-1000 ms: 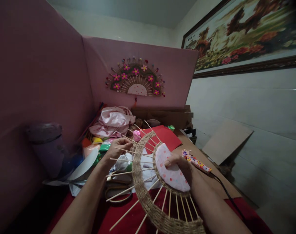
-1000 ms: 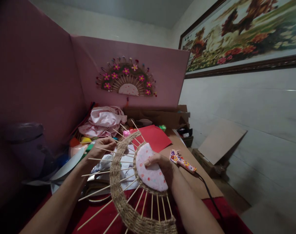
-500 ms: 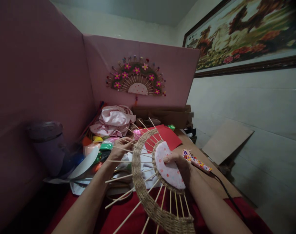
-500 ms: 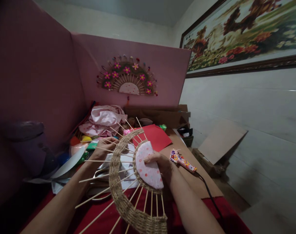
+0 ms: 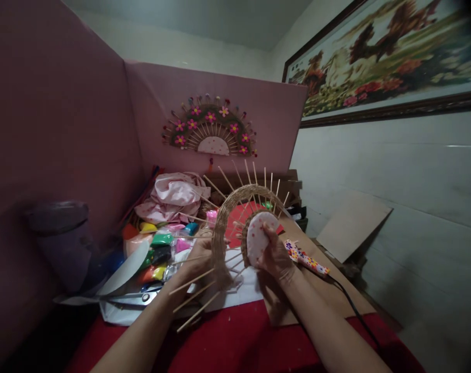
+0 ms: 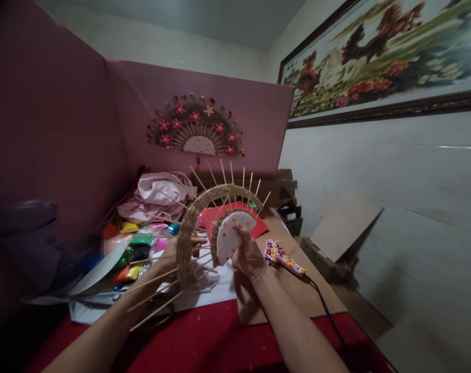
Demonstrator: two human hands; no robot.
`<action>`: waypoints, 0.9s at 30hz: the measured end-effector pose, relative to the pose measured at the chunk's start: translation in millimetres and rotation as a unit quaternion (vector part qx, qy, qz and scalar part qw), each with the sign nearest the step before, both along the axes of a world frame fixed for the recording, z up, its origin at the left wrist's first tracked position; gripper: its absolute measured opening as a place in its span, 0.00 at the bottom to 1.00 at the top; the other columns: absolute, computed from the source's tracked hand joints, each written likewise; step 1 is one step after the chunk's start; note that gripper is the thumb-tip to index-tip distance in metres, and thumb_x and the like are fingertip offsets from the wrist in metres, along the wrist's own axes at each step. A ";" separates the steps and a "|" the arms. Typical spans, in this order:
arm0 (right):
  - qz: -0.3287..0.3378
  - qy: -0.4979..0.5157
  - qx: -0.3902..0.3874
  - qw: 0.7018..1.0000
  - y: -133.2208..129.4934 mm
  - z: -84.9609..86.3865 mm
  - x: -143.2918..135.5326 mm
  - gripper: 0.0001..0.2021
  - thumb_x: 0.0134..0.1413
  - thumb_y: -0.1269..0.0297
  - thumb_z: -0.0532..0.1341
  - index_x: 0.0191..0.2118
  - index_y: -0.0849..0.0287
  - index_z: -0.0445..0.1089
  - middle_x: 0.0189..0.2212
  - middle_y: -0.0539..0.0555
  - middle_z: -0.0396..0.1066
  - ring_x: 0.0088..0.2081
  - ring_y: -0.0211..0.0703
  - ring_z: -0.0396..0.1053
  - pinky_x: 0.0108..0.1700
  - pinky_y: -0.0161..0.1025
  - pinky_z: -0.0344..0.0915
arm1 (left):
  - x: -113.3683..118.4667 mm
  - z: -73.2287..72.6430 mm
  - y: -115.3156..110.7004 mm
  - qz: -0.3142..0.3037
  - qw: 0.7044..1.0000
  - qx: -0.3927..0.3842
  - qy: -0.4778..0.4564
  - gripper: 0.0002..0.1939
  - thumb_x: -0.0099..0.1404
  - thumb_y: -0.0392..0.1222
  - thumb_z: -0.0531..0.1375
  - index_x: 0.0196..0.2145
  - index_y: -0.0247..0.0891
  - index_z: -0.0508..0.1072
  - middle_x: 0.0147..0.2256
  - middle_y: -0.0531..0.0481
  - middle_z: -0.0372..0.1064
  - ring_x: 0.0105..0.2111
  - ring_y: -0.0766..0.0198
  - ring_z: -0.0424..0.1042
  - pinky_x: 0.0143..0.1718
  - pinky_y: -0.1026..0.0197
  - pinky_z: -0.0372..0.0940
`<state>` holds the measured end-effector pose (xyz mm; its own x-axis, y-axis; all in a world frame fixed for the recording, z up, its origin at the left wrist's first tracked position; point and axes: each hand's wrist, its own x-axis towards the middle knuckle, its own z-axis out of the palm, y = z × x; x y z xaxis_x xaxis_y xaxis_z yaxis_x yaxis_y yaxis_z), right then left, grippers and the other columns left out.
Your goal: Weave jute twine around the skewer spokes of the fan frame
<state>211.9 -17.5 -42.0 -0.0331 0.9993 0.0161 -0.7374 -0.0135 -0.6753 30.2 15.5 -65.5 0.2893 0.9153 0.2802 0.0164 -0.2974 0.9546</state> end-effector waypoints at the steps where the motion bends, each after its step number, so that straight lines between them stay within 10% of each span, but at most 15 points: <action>1: 0.006 -0.005 0.005 1.000 -0.1 -0.2 -0.1 0.11 0.45 0.58 0.60 0.36 0.56 0.69 0.29 0.48 0.75 0.35 0.39 0.72 0.42 0.37 0.67 | 4.1 -2.5 -1.0 -0.022 1.000 -0.021 -0.004 0.10 0.45 0.45 0.64 0.24 0.35 0.75 0.23 0.47 0.71 0.23 0.63 0.68 0.22 0.63 0.62; 9: -0.124 -0.005 0.049 0.991 12.2 -6.2 10.8 0.18 0.41 0.54 0.63 0.41 0.52 0.68 0.30 0.46 0.75 0.38 0.38 0.71 0.43 0.37 0.67 | 17.8 -12.6 -11.1 -0.025 0.994 0.033 0.103 0.12 0.49 0.45 0.63 0.31 0.38 0.77 0.30 0.44 0.73 0.27 0.61 0.69 0.27 0.62 0.61; 15: -0.240 0.009 0.086 0.967 11.6 11.6 25.6 0.17 0.41 0.53 0.61 0.40 0.49 0.68 0.33 0.46 0.74 0.41 0.37 0.69 0.44 0.38 0.65 | 5.6 0.2 -13.8 0.028 0.899 0.237 0.368 0.13 0.54 0.49 0.59 0.20 0.39 0.76 0.19 0.47 0.69 0.22 0.62 0.65 0.27 0.62 0.54; 18: -0.283 0.050 0.098 0.953 12.6 15.0 30.3 0.12 0.41 0.56 0.62 0.36 0.49 0.68 0.32 0.42 0.73 0.39 0.34 0.69 0.44 0.35 0.64 | 1.1 5.2 -12.9 0.042 0.931 0.150 0.330 0.19 0.53 0.56 0.57 0.22 0.38 0.76 0.15 0.49 0.66 0.17 0.65 0.62 0.22 0.64 0.51; 23: -0.315 0.068 0.098 0.942 16.3 13.1 32.3 0.09 0.42 0.60 0.61 0.34 0.52 0.68 0.30 0.41 0.71 0.35 0.32 0.68 0.42 0.33 0.63 | 0.1 13.9 -14.2 -0.199 0.967 -0.042 0.152 0.23 0.56 0.56 0.55 0.31 0.32 0.77 0.23 0.44 0.72 0.24 0.63 0.70 0.27 0.63 0.60; 27: -0.353 0.052 0.087 0.930 19.2 9.3 31.0 0.12 0.42 0.58 0.62 0.36 0.55 0.68 0.29 0.42 0.71 0.31 0.33 0.67 0.40 0.34 0.63 | -8.5 13.1 2.3 -0.014 0.994 0.065 0.088 0.16 0.53 0.50 0.60 0.29 0.32 0.76 0.28 0.45 0.74 0.30 0.60 0.71 0.32 0.61 0.63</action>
